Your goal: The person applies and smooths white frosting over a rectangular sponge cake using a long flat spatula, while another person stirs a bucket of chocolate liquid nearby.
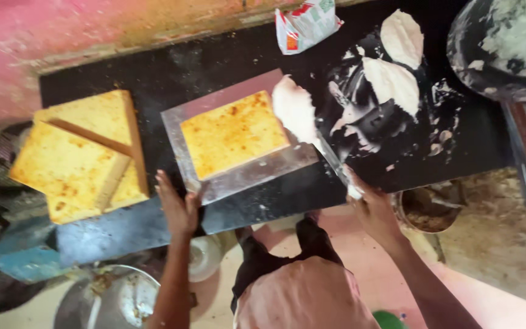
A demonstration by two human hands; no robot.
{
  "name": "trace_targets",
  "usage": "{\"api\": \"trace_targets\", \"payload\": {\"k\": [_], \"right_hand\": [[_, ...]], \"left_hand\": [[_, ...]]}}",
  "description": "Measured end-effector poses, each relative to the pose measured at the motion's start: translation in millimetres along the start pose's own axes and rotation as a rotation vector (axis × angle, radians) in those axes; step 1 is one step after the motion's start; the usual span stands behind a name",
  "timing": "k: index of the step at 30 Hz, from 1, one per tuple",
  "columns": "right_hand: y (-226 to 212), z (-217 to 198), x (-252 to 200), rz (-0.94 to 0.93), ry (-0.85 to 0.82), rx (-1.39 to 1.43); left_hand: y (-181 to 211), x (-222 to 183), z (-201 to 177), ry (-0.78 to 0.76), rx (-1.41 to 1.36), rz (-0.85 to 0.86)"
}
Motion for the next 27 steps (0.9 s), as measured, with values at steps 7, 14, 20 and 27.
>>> {"api": "trace_targets", "payload": {"k": [7, 14, 20, 27], "right_hand": [[-76.0, 93.0, 23.2, -0.284, 0.098, -0.704], [-62.6, 125.6, 22.6, 0.006, 0.002, -0.453], [-138.0, 167.5, 2.4, -0.094, 0.022, -0.582], [-68.6, 129.4, 22.6, 0.204, -0.104, -0.862]], "left_hand": [[-0.9, -2.3, -8.6, 0.030, -0.130, 0.026], [3.3, 5.2, -17.4, 0.018, -0.220, 0.019], [3.0, 1.8, -6.8, -0.106, -0.048, 0.048], [1.6, -0.6, -1.9, -0.120, 0.067, 0.099]]}}
Point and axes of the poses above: each hand's wrist, its own x-axis towards the middle knuckle, its own z-axis out of the palm, y = z × x, the point moved 8 cm from there along x, towards the middle knuckle, and after that the axes turned 10 degrees about -x, right-handed, at the moved point
